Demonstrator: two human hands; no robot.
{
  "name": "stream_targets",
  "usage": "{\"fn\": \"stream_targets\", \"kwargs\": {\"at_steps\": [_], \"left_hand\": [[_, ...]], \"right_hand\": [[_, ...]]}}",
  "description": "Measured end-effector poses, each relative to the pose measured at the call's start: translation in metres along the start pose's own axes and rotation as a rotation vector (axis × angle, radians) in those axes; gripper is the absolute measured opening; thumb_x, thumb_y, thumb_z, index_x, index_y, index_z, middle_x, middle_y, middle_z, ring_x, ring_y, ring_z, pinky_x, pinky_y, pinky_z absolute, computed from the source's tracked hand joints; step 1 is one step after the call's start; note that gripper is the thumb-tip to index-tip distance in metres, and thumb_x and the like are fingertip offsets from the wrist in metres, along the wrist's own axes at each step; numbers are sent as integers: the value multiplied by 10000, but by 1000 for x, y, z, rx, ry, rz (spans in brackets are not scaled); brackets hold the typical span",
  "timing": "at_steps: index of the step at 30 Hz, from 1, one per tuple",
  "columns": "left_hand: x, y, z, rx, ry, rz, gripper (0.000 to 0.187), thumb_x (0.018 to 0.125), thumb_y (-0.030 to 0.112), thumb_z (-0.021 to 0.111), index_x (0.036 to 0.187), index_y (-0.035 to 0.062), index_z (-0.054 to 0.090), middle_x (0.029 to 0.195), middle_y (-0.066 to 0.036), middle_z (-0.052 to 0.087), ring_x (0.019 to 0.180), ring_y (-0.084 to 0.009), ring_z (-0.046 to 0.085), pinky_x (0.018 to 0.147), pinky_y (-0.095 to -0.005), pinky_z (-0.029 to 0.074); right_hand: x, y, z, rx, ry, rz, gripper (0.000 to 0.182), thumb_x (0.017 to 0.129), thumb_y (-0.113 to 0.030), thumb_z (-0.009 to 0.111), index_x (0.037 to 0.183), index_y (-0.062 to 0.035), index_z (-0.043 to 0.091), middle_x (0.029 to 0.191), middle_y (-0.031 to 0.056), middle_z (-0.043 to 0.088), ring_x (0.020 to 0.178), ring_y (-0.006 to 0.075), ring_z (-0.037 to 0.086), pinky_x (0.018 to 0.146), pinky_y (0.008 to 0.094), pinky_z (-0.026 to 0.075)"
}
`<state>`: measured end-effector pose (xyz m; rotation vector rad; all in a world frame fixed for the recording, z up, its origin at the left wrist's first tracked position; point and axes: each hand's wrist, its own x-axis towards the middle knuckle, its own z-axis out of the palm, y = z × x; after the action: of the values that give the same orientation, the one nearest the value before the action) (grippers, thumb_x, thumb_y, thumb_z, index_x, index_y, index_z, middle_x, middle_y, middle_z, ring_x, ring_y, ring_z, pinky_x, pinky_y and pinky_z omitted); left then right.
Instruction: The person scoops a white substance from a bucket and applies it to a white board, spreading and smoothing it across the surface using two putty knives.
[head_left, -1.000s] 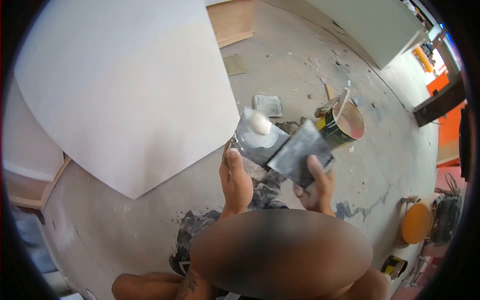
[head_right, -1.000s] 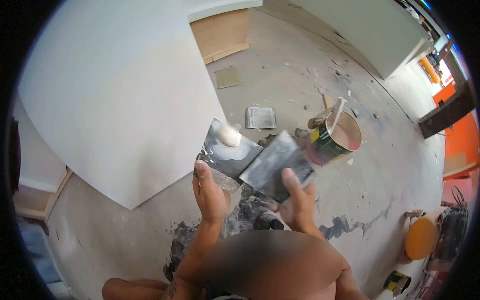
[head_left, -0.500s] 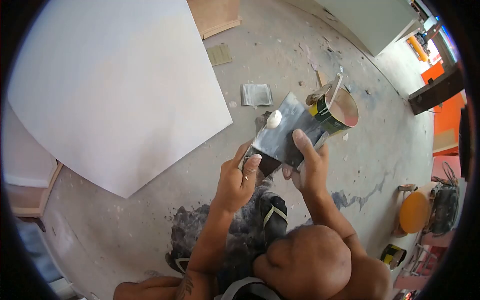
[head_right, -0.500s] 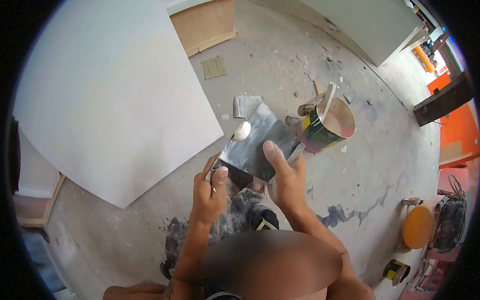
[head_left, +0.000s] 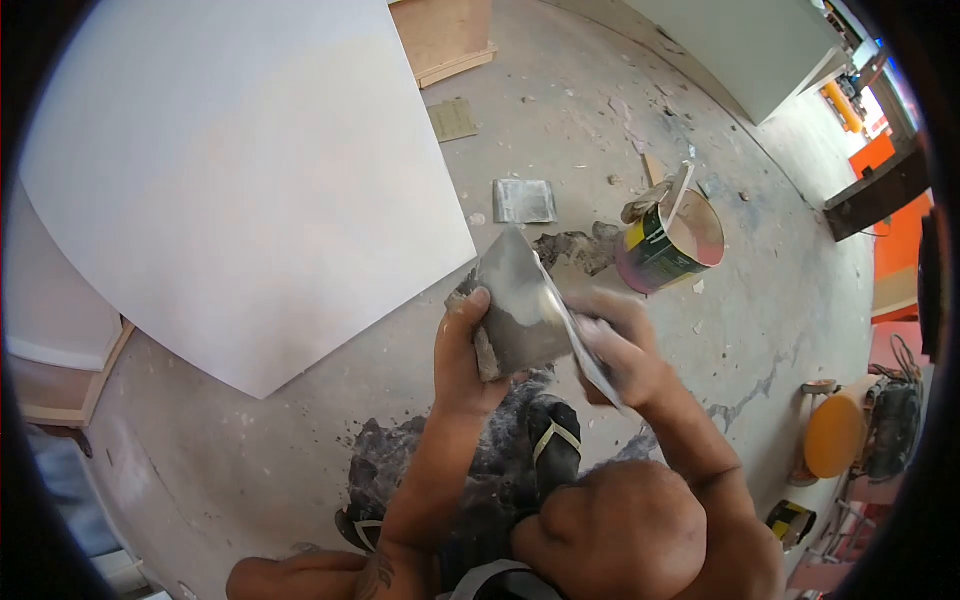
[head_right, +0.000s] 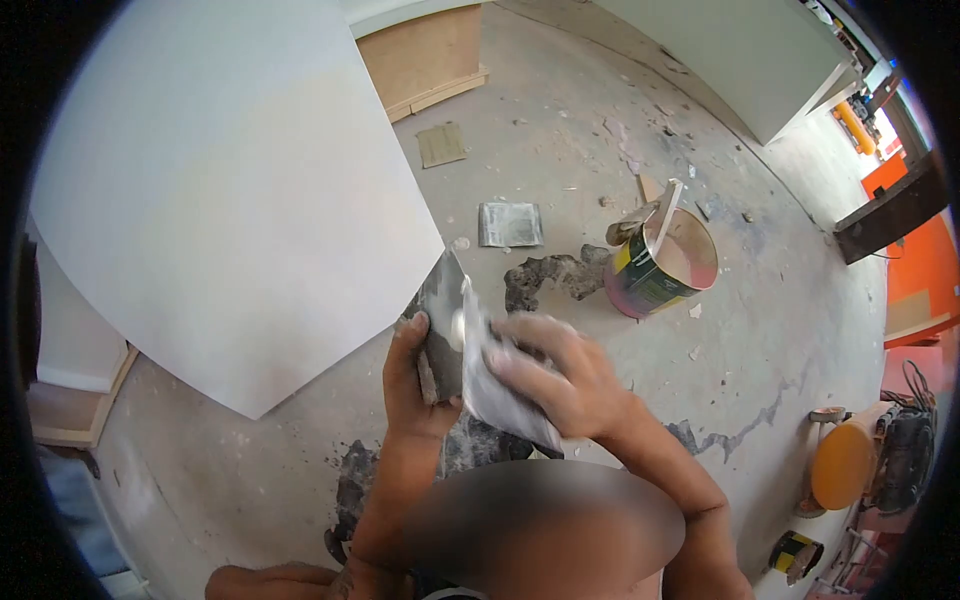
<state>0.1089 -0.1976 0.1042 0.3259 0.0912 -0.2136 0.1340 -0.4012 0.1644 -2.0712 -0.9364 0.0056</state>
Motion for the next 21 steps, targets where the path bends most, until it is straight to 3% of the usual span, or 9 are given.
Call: {"fn": "stream_targets", "kwargs": {"at_steps": [3, 6, 8, 10, 12, 13, 16, 18, 21], "left_hand": [[-7, -6, 22, 266, 119, 157, 413, 980, 290, 565, 1210, -53, 582, 1009, -167, 705, 727, -227, 724, 426, -317, 567], [-4, -7, 29, 323, 108, 181, 399, 977, 277, 555, 1202, -51, 584, 995, -168, 703, 689, -228, 715, 426, -326, 569], [-5, -10, 29, 176, 168, 133, 380, 970, 268, 543, 1178, -47, 589, 964, -158, 702, 652, -234, 708, 416, -330, 564], [1, -14, 13, 79, 141, 87, 375, 969, 268, 539, 1168, -45, 593, 955, -153, 702, 636, -234, 704, 408, -325, 552], [1, -13, 12, -22, 104, 46, 370, 969, 268, 534, 1158, -43, 597, 946, -148, 703, 621, -233, 699, 400, -321, 540], [-3, -11, 19, 157, 170, 83, 369, 971, 269, 534, 1155, -45, 599, 949, -150, 704, 626, -230, 700, 396, -318, 529], [-4, -7, 41, 412, 235, 154, 375, 977, 272, 530, 1159, -49, 601, 956, -151, 706, 632, -223, 700, 391, -316, 501], [-2, -10, 45, 237, 294, 179, 347, 964, 197, 561, 1222, -35, 558, 968, -144, 689, 697, -242, 709, 426, -346, 542], [1, -7, 17, 74, 167, 62, 338, 966, 195, 562, 1209, -39, 560, 972, -141, 690, 723, -234, 715, 446, -345, 561]], "right_hand": [[6, 31, 20, -284, 91, -18, 639, 775, -92, 714, 1383, -100, 515, 1238, 235, 577, 1011, 408, 635, 849, 434, 551], [9, 42, 9, -344, -75, 189, 617, 805, -30, 680, 1386, -46, 473, 1237, 236, 555, 1038, 430, 606, 850, 454, 537], [6, 20, 0, -336, 297, -83, 600, 804, 41, 654, 1368, -9, 457, 1263, 252, 551, 1047, 428, 597, 894, 448, 517], [2, 11, 12, -351, 313, -213, 587, 802, 87, 632, 1356, -18, 470, 1291, 280, 546, 1077, 437, 591, 932, 441, 498], [5, 21, 38, 26, 384, -356, 601, 801, 85, 622, 1375, -15, 473, 1320, 279, 550, 1150, 432, 582, 972, 431, 482], [4, 19, 33, -67, 184, -45, 623, 799, 85, 617, 1398, -6, 473, 1322, 256, 564, 1221, 407, 566, 996, 414, 474], [-5, 35, 26, 69, -53, 261, 643, 791, 63, 606, 1416, 3, 467, 1303, 232, 582, 1205, 386, 587, 981, 396, 478], [-16, 34, 27, 200, 136, 208, 597, 826, 20, 584, 1414, 0, 480, 1266, 245, 602, 1170, 397, 608, 970, 405, 481], [-24, 16, 22, 264, 367, 51, 492, 903, 76, 461, 1394, 36, 471, 1213, 204, 606, 1029, 285, 625, 927, 389, 490]]}}
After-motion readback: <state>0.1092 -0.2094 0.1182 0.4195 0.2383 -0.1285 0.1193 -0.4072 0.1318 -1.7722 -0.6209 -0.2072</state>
